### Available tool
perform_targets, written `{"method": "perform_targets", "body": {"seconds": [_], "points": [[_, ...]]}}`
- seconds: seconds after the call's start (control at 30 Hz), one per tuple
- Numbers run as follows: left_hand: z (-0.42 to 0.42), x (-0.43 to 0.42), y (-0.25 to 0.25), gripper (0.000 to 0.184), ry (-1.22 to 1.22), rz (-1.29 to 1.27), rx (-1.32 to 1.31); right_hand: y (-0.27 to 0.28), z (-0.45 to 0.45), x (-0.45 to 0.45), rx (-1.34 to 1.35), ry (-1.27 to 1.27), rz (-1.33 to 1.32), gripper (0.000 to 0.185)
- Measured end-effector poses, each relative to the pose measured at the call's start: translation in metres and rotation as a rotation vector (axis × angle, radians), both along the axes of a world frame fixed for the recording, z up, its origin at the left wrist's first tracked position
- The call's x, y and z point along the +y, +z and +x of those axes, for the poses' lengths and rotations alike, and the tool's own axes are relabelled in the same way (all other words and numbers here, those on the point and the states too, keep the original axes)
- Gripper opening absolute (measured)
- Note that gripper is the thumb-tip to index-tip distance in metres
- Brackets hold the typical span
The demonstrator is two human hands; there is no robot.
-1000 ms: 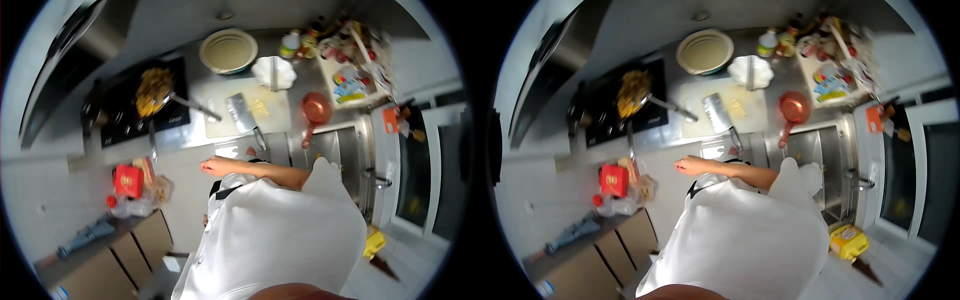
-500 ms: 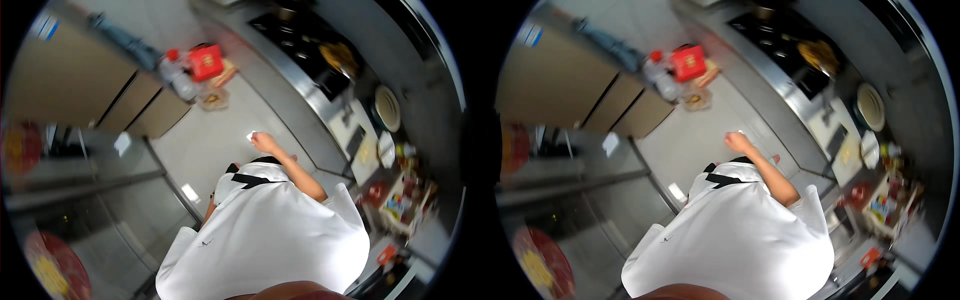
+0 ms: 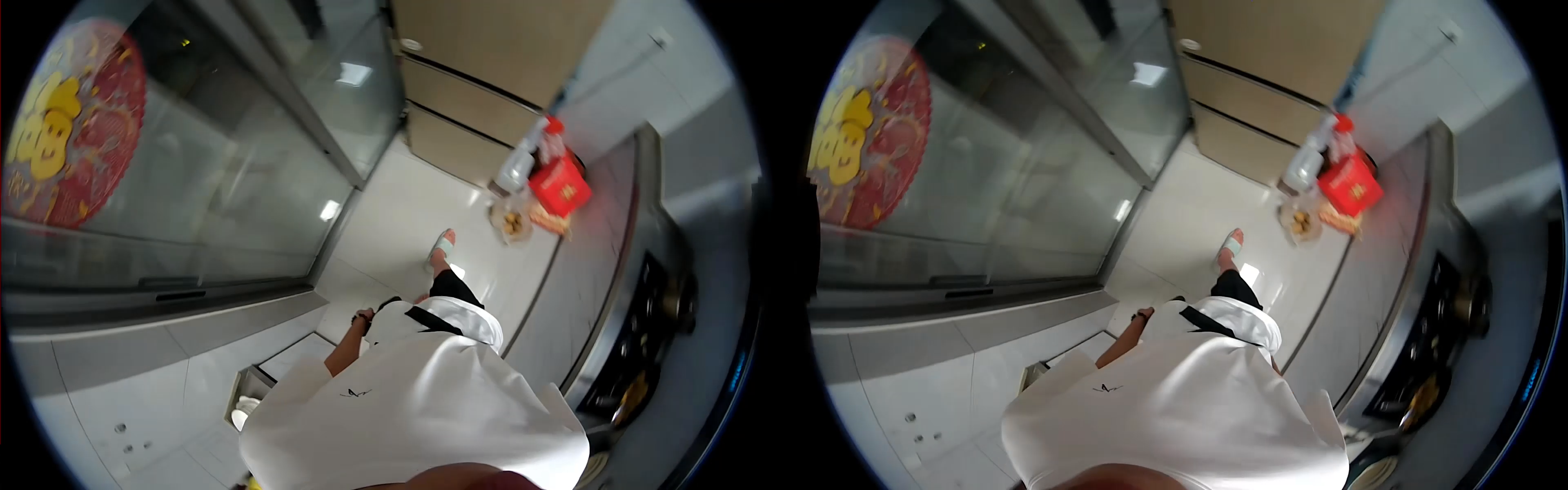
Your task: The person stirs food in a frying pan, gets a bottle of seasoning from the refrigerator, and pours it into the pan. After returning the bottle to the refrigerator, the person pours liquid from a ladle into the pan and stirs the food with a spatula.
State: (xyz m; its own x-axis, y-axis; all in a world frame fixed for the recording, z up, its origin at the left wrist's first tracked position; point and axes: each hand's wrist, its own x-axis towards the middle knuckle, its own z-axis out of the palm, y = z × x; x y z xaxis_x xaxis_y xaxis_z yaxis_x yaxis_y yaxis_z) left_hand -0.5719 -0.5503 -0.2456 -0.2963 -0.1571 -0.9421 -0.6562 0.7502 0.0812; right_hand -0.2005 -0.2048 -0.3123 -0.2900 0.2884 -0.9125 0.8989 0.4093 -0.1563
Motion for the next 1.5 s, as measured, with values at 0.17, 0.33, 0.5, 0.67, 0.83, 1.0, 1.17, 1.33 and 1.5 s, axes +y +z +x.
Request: {"method": "perform_targets", "body": {"seconds": [0.17,0.33,0.5,0.67,0.83,1.0,1.17,1.33,1.5], "points": [[-0.066,0.050,-0.029,0.036,-0.043,0.004,0.165,-0.010,-0.142,0.089,0.142,0.203,0.048,0.038],[-0.230,0.156,-0.043,0.037,-0.058,0.101,0.654,-0.040,-0.300,0.202,0.887,0.466,0.388,0.033],[-0.401,0.319,0.137,0.048,0.106,0.692,1.048,0.114,-0.491,0.244,0.824,-0.694,-0.152,0.031],[-0.505,0.429,0.291,0.067,0.065,1.124,1.310,0.181,-0.577,0.256,1.000,-0.630,-0.310,0.027],[-0.579,0.503,0.357,0.088,0.013,1.128,1.419,0.211,-0.579,0.238,1.002,-0.554,-0.186,0.030],[-0.613,0.516,0.387,0.088,-0.206,1.295,1.243,0.190,-0.540,0.213,0.904,-0.699,0.004,0.027],[-0.638,0.525,0.367,0.088,-0.267,1.394,1.281,0.173,-0.533,0.180,0.813,-0.868,0.093,0.026],[-0.638,0.520,0.380,0.085,-0.354,1.398,1.258,0.177,-0.576,0.157,0.802,-0.670,0.313,0.028],[-0.632,0.520,0.382,0.082,-0.325,1.399,1.302,0.253,-0.641,0.134,0.847,-0.392,0.500,0.029]]}}
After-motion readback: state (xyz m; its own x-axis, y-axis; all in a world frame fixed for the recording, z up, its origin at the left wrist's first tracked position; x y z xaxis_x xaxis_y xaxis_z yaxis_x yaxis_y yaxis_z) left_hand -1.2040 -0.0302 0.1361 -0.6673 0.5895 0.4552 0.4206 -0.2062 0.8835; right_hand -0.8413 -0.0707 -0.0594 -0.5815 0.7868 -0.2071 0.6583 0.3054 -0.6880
